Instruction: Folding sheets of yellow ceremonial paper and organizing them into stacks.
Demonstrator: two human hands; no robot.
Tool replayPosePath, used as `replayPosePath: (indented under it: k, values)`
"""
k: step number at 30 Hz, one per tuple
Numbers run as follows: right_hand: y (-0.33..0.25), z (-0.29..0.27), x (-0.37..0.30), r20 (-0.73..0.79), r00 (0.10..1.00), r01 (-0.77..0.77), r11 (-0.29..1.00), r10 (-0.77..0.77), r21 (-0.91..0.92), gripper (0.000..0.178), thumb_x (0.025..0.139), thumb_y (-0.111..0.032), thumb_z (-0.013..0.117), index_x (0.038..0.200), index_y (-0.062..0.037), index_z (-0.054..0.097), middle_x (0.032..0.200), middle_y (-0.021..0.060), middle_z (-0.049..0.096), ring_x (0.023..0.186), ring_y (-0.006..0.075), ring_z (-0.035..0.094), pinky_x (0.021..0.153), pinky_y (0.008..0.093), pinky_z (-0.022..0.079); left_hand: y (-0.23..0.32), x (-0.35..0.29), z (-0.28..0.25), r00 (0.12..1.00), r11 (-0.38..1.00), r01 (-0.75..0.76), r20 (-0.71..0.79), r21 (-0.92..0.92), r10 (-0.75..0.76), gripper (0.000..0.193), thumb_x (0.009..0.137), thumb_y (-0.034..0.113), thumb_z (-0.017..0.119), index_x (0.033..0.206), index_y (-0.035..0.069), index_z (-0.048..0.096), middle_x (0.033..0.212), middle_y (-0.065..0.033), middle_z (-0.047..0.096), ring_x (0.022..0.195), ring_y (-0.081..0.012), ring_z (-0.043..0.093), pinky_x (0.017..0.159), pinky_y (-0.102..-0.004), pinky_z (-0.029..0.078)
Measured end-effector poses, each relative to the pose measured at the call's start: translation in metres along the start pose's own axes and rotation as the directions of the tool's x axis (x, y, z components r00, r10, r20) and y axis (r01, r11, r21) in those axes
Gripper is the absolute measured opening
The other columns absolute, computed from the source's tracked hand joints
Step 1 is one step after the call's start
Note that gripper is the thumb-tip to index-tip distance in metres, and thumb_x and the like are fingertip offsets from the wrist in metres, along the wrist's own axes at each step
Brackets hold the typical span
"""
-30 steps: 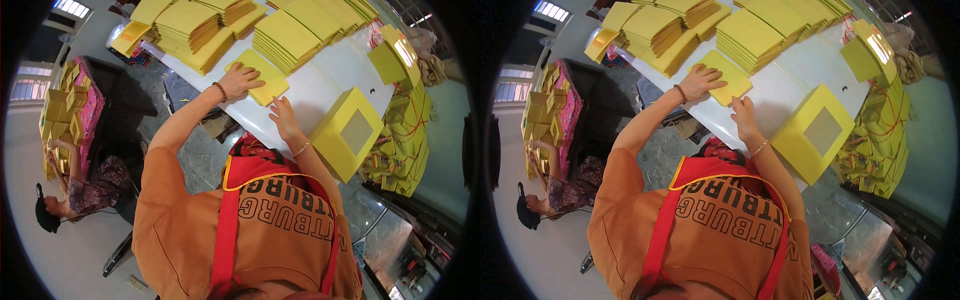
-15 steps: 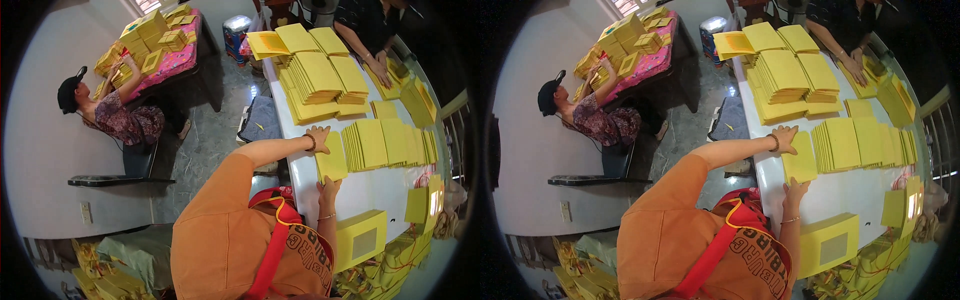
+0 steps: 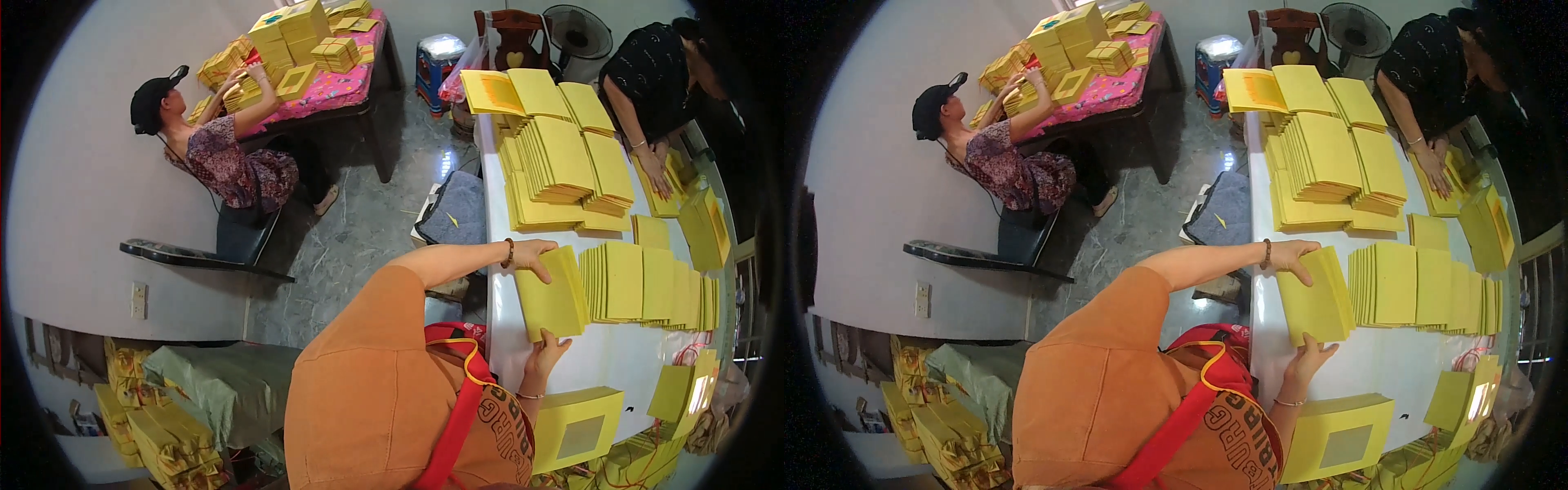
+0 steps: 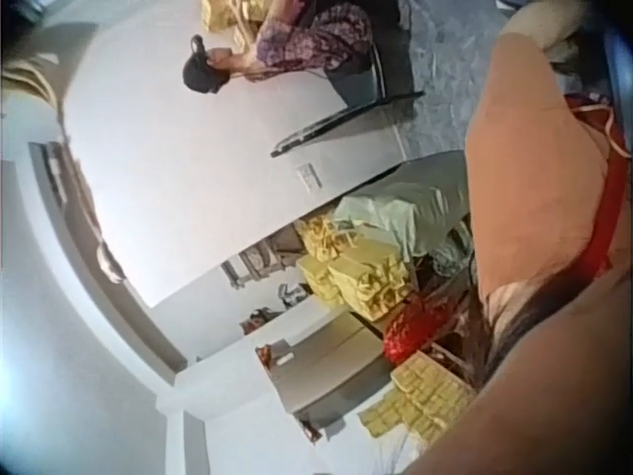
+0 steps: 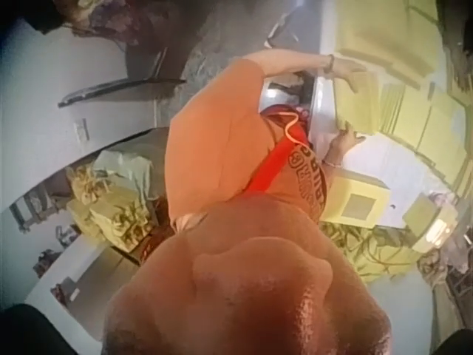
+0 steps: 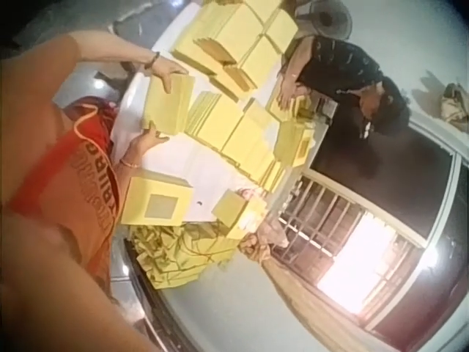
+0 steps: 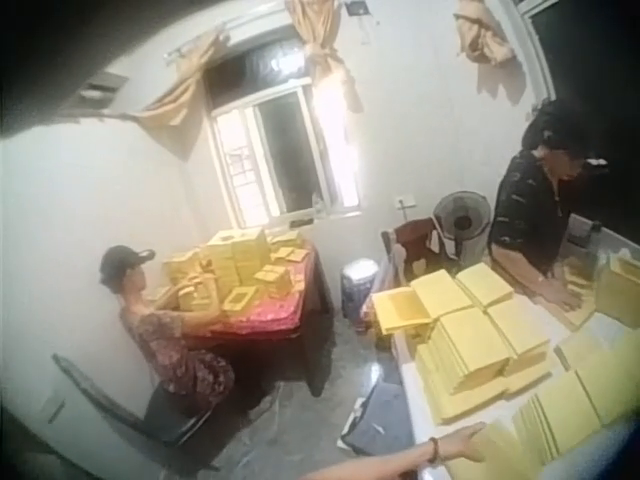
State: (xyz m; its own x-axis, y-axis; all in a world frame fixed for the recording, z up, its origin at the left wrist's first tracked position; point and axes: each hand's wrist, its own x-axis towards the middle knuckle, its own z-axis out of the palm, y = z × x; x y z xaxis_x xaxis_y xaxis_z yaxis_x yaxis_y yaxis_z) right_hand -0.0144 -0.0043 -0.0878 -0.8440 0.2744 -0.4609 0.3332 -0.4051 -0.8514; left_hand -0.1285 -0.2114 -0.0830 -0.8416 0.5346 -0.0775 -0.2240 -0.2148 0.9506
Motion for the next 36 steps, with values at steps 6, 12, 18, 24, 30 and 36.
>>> replayPosePath:
  k: [6, 12, 18, 24, 30, 36]
  values:
    - [0.022, -0.03, 0.032, 0.25, 0.915, 0.357, 0.924, -0.317, -0.135, 0.046, 0.073, 0.008, 0.054, 0.117, 0.0049, 0.045, 0.119, 0.0117, 0.048, 0.108, 0.0204, 0.048, 0.093, 0.0327, 0.04, 0.0, -0.02, 0.0, 0.989, 0.917, -0.043, 0.147, 0.396, -0.017, 0.081, 0.058, 0.018, 0.084, 0.123, 0.009, 0.037, 0.117, -0.0111, 0.052, 0.11, -0.0226, 0.05, 0.091, -0.036, 0.042]
    - [0.042, -0.031, 0.032, 0.145, 0.846, 0.529, 0.841, -0.513, -0.112, 0.055, 0.069, 0.004, 0.065, 0.12, 0.0046, 0.043, 0.124, 0.0149, 0.042, 0.108, 0.023, 0.047, 0.095, 0.0352, 0.038, -0.012, -0.026, 0.003, 0.994, 0.74, -0.068, 0.112, 0.669, -0.01, 0.109, 0.052, 0.027, 0.086, 0.14, 0.017, 0.022, 0.131, -0.0139, 0.044, 0.127, -0.031, 0.033, 0.105, -0.0415, 0.022]
    - [0.032, -0.029, 0.023, 0.218, 0.853, 0.509, 0.849, -0.474, -0.143, 0.057, 0.073, 0.004, 0.067, 0.122, -0.0007, 0.038, 0.114, 0.0107, 0.048, 0.1, 0.0208, 0.051, 0.082, 0.031, 0.047, 0.012, -0.022, 0.021, 0.976, 0.684, 0.098, 0.063, 0.722, -0.207, 0.07, 0.059, 0.029, 0.08, 0.12, 0.012, 0.052, 0.11, -0.0115, 0.06, 0.105, -0.0238, 0.055, 0.088, -0.0345, 0.042]
    - [0.019, -0.008, -0.003, 0.159, 0.96, 0.234, 0.972, -0.229, -0.013, 0.038, 0.086, -0.017, 0.061, 0.118, -0.0017, 0.046, 0.111, 0.0079, 0.055, 0.096, 0.0162, 0.054, 0.081, 0.0294, 0.046, -0.025, -0.011, 0.01, 0.983, 0.989, 0.148, -0.115, 0.021, -0.145, 0.048, 0.082, 0.033, 0.065, 0.117, 0.004, 0.05, 0.106, -0.0058, 0.059, 0.091, -0.0137, 0.057, 0.076, -0.0282, 0.049]
    - [0.026, 0.009, 0.02, 0.172, 0.98, 0.051, 0.961, -0.1, 0.271, 0.044, 0.086, -0.011, 0.061, 0.125, -0.0006, 0.043, 0.117, 0.0069, 0.053, 0.104, 0.0157, 0.052, 0.089, 0.0287, 0.043, -0.018, -0.024, 0.006, 0.95, 0.933, 0.155, -0.211, -0.326, -0.232, 0.081, 0.083, 0.022, 0.065, 0.142, 0.009, 0.011, 0.124, -0.0139, 0.047, 0.105, -0.023, 0.054, 0.082, -0.0397, 0.048]
    - [0.017, 0.033, 0.03, 0.173, 0.985, -0.017, 0.992, -0.005, 0.124, 0.042, 0.084, -0.024, 0.064, 0.118, -0.0076, 0.047, 0.109, 0.0035, 0.055, 0.095, 0.0136, 0.053, 0.078, 0.0307, 0.044, -0.013, -0.003, 0.023, 0.869, 0.984, -0.032, -0.491, -0.178, -0.06, 0.074, 0.078, 0.006, 0.063, 0.136, 0.006, 0.019, 0.107, -0.0144, 0.054, 0.093, -0.0223, 0.057, 0.072, -0.0318, 0.05]
